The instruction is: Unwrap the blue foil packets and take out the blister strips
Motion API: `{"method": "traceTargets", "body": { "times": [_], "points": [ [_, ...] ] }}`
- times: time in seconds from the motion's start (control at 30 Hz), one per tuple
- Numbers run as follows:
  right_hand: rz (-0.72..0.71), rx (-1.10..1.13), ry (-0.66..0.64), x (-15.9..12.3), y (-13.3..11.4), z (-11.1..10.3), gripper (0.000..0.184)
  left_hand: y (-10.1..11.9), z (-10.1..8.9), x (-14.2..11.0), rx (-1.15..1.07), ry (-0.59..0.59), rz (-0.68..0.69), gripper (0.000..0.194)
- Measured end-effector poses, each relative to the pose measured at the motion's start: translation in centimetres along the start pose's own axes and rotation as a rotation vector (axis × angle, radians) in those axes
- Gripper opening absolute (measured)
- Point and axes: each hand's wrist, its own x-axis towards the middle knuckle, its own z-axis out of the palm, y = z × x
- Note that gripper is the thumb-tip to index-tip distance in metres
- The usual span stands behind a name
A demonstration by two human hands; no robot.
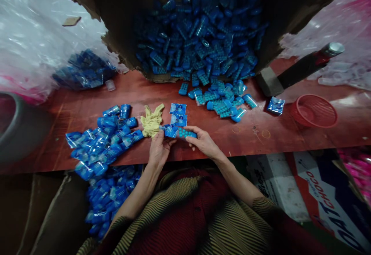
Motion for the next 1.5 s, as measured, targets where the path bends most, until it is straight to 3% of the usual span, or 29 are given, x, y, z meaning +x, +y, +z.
{"method": "traceTargets", "body": {
  "times": [0.23,0.4,0.67,0.93,1.27,1.5],
  "points": [
    [0.005,0.018,-0.021,-0.1,-0.3,0.1,0.041,0.0,0.0,-0.1,-0.009,0.004,0.031,0.036],
    [-0.126,-0.103,0.013,-0.3,-0.5,0.0,0.035,0.0,0.0,0.0,0.025,0.015,0.019,0.036],
    [0.038,0.166,0.006,-0.1,0.1,0.1,0.04,0.0,-0.2,0.2,0.023,-0.016,0.039,0.034],
    [0.024,0.065,0.064,-0.2,-0.1,0.3,0.041,0.0,-0.1,0.3,-0.012,-0.005,-0.04,0.024],
    [-0.033,-0.165,0.124,-1.1,0.8,1.3,0.039,-0.9,-0.1,0.3,-0.006,0.101,0.003,0.025],
    [0.016,-0.072,0.104,-0.8,0.7,1.2,0.039,-0.6,0.2,-0.3,0.07,0.031,-0.061,0.038]
  ]
}}
